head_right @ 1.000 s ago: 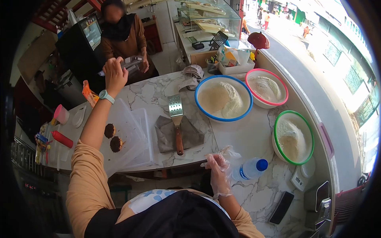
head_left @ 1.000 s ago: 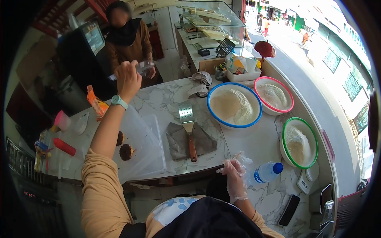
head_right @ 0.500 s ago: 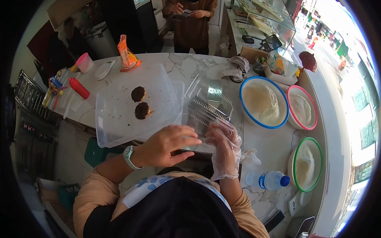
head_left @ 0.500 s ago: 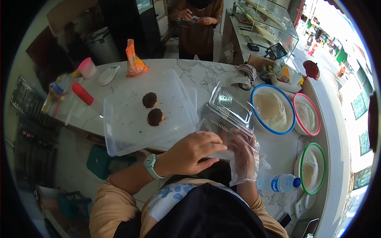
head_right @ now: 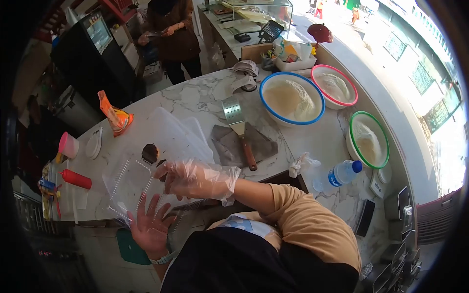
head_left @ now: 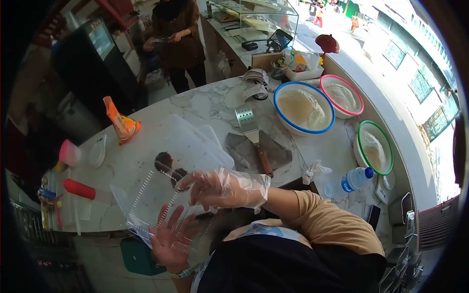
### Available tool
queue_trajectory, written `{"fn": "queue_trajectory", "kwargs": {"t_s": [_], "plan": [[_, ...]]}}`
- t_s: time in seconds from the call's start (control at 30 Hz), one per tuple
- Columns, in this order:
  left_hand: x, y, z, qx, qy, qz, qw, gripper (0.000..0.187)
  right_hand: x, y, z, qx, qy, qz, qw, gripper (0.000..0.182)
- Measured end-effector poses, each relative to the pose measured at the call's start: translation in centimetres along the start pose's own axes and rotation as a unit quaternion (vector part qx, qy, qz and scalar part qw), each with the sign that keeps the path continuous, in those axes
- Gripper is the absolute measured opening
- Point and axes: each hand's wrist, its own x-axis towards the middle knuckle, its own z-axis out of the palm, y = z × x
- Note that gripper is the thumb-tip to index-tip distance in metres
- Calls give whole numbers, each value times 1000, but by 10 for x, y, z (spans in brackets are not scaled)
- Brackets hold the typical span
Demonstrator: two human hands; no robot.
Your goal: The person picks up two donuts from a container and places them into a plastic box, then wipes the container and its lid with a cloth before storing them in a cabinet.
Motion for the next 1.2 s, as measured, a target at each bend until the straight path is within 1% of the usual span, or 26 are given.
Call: {"fn": "queue_trajectory", "kwargs": {"t_s": [0.07, 0.1, 0.13, 0.17, 0.2, 0.27, 0.3, 0.33, 0.37, 0.4, 0.43, 0.47, 0.5, 0.57, 0.6, 0.67, 0.7, 0.77, 0.8, 0.87, 0.9, 0.93, 0.97, 1.0, 1.07, 1.2], "plan": [[-3, 15, -3, -201, -5, 48, 978, 71, 19, 7, 18, -1, 4, 23, 1000, 41], [-8, 24, -12, -204, 1, 50, 978, 71, 28, 9, 25, 6, 28, 16, 999, 41], [-12, 33, -21, -181, 20, 53, 982, 65, 36, 8, 30, 9, 53, 9, 999, 42], [-14, 41, -30, -159, 37, 57, 985, 59, 42, 5, 35, 6, 56, 30, 998, 43], [-15, 47, -40, -163, 37, 60, 984, 59, 51, 2, 41, 1, 54, 32, 998, 43], [-18, 56, -60, 61, 2, 55, 997, 55, 68, -3, 52, -62, 18, 84, 994, 45], [-18, 61, -63, 57, 3, 59, 997, 55, 74, -7, 57, -67, 15, 86, 994, 45], [-18, 66, -65, 56, 17, 50, 997, 53, 78, -13, 61, -211, 5, 44, 976, 46], [-19, 70, -68, 55, 36, 40, 997, 52, 81, -20, 65, -348, -10, -1, 938, 49], [-17, 75, -76, 50, 51, 44, 996, 52, 84, -35, 59, -356, -10, 11, 934, 64], [-17, 83, -88, 16, 48, 74, 996, 48, 85, -45, 52, -322, 21, 6, 947, 73], [-23, 91, -101, -15, 49, 105, 993, 46, 92, -47, 41, -322, 61, 11, 945, 75], [-29, 100, -114, -16, 72, 106, 992, 46, 96, -42, 29, -292, 105, -8, 951, 75], [-38, 115, -138, -16, 170, 140, 975, 44, 109, -18, 3, -321, 159, -31, 933, 74], [-44, 120, -149, -17, 177, 139, 974, 44, 115, -12, -1, -372, 170, 15, 912, 79], [-53, 127, -169, -38, 268, 144, 952, 44, 128, 19, -13, -508, 142, 20, 850, 92], [-56, 130, -180, -40, 269, 141, 952, 44, 135, 18, -5, -509, 140, 23, 849, 92], [-62, 130, -199, -88, 274, 141, 947, 45, 159, 15, 18, -637, 57, 177, 748, 99], [-62, 130, -201, -92, 278, 139, 946, 45, 167, 19, 23, -638, 52, 180, 747, 99], [-59, 132, -202, -116, 263, 150, 946, 46, 181, 30, 29, -611, 49, 138, 778, 103], [-58, 133, -202, -117, 265, 148, 946, 46, 187, 34, 32, -601, 35, 147, 785, 108], [-55, 134, -202, -136, 240, 146, 950, 47, 190, 36, 34, -602, 33, 148, 784, 108], [-53, 135, -201, -155, 214, 145, 953, 48, 193, 35, 38, -602, 20, 157, 783, 106], [-51, 135, -202, -158, 216, 148, 952, 48, 197, 35, 40, -601, 6, 165, 782, 105], [-51, 135, -203, -184, 147, 145, 961, 51, 202, 43, 40, -603, 14, 179, 777, 103], [-44, 135, -189, -190, 140, 139, 962, 53, 207, 39, 43, -596, 21, 204, 776, 98]]}}
